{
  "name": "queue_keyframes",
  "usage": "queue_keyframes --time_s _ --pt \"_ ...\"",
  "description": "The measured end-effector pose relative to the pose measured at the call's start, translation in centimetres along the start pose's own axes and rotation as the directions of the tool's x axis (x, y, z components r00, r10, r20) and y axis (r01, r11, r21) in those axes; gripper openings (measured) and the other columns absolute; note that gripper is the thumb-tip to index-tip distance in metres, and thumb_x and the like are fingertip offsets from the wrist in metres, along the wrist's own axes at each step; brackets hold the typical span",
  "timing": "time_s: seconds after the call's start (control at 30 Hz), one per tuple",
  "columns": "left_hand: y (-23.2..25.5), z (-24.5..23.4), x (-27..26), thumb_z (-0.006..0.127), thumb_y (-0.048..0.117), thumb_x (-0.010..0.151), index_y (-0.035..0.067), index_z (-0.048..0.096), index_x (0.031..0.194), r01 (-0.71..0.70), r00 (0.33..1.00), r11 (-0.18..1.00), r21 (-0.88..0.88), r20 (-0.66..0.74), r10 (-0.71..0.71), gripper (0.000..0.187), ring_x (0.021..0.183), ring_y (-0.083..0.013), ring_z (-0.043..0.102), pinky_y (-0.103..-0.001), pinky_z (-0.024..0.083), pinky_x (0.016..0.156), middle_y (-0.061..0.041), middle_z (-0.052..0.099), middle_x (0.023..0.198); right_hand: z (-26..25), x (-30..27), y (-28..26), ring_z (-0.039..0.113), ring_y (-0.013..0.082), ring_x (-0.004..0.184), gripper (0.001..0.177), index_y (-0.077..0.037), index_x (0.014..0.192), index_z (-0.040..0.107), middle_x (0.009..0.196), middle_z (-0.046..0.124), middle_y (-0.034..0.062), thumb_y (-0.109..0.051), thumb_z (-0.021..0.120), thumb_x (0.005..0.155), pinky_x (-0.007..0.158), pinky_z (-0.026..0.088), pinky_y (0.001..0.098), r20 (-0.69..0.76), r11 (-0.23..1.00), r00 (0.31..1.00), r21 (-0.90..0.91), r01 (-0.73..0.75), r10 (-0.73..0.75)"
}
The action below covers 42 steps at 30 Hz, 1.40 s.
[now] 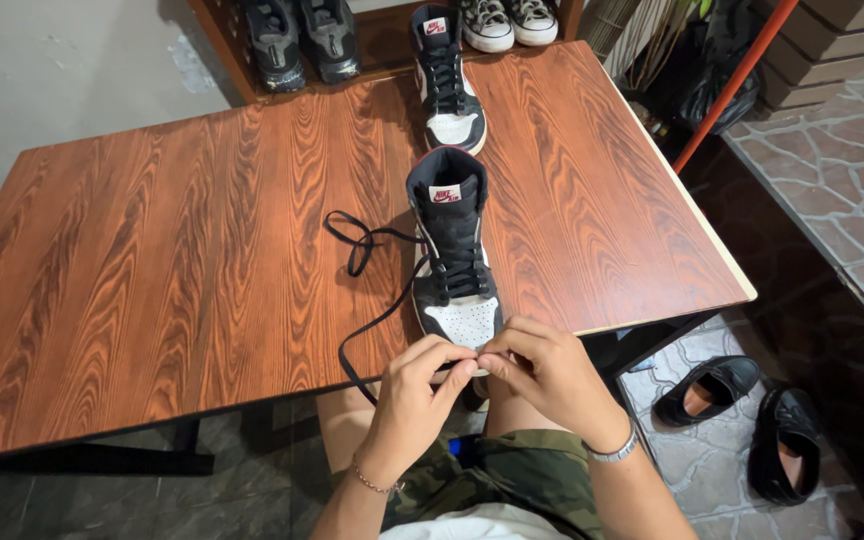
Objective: The person removes the laces from a high-top sneaker and then re-laces it through the eyelets. The shoe is placed on a wooden table, and the person threads the laces through each eyelet in sequence, pulling them tight as they go.
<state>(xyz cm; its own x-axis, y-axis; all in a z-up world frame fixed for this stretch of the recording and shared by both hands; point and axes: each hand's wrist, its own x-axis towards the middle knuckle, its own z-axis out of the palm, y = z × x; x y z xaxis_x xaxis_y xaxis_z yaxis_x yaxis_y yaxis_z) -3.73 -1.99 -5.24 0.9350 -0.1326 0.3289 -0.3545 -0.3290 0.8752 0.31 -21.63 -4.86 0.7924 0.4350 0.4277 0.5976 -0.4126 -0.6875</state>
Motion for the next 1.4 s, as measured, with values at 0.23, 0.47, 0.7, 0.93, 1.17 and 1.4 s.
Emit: queue_keyframes --time_s 0.23,0.47,0.7,0.93,1.17,1.4 --pt "0.0 -0.1 1.0 0.069 0.013 0.095 0.000 0.071 0.097 -0.101 0.990 0.988 0.120 -0.084 0.112 0.013 0.078 -0.0228 0.071 -0.031 0.057 0.066 -0.010 0.068 0.089 -0.4 0.8 0.9 0.061 0.0184 0.062 0.013 -0.005 0.093 0.075 0.076 0.062 0.0060 -0.017 0.074 0.090 0.057 0.048 0.0301 0.026 0.990 1.000 0.141 -0.010 0.007" --pt "-0.6 -0.9 4.2 0.070 0.008 0.093 0.003 0.068 0.091 -0.289 0.930 0.915 0.281 -0.145 0.338 0.006 0.086 -0.0274 0.062 -0.038 0.050 0.077 -0.009 0.069 0.089 -1.4 3.0 3.7 0.061 0.0144 0.068 0.012 -0.001 0.093 0.071 0.080 0.065 0.0058 -0.013 0.068 0.095 0.063 0.049 0.0280 -0.058 0.981 0.997 0.189 -0.037 0.049" --pt "-0.9 -0.9 10.1 0.074 0.010 0.091 0.008 0.071 0.097 -0.365 0.860 0.772 0.521 -0.130 0.494 0.007 0.092 -0.0292 0.056 -0.040 0.047 0.083 -0.006 0.062 0.099 -0.6 7.6 6.8 0.060 0.0115 0.074 0.011 0.001 0.105 0.070 0.086 0.069 0.0067 -0.007 0.066 0.099 0.066 0.049 0.0253 -0.257 0.963 0.951 0.249 -0.107 0.172" --pt "-1.8 -0.7 12.2 0.080 0.014 0.088 0.013 0.074 0.097 -0.315 0.853 0.630 0.710 -0.079 0.515 0.010 0.090 -0.0269 0.054 -0.041 0.044 0.081 -0.004 0.057 0.097 1.8 8.2 7.0 0.068 0.0122 0.089 0.027 0.000 0.123 0.066 0.107 0.068 0.0076 0.001 0.059 0.097 0.074 0.055 0.0253 -0.296 0.937 0.946 0.349 -0.021 0.131" --pt "-2.8 -0.4 12.3 0.081 0.013 0.087 0.015 0.075 0.097 -0.248 0.878 0.578 0.778 -0.072 0.474 0.012 0.088 -0.0266 0.051 -0.041 0.043 0.079 -0.003 0.056 0.095 2.5 7.9 7.1 0.065 0.0130 0.088 0.029 -0.002 0.126 0.066 0.107 0.065 0.0068 -0.002 0.067 0.097 0.071 0.052 0.0241 -0.277 0.910 0.939 0.407 -0.077 0.203" --pt "-3.3 -0.2 12.5 0.079 0.015 0.092 0.011 0.075 0.099 -0.191 0.929 0.648 0.737 -0.077 0.362 0.010 0.089 -0.0267 0.052 -0.041 0.041 0.080 -0.006 0.055 0.095 2.7 7.5 7.0 0.065 0.0138 0.096 0.033 -0.002 0.132 0.063 0.117 0.064 0.0083 -0.001 0.065 0.099 0.075 0.054 0.0236 -0.285 0.918 0.943 0.393 -0.049 0.172"
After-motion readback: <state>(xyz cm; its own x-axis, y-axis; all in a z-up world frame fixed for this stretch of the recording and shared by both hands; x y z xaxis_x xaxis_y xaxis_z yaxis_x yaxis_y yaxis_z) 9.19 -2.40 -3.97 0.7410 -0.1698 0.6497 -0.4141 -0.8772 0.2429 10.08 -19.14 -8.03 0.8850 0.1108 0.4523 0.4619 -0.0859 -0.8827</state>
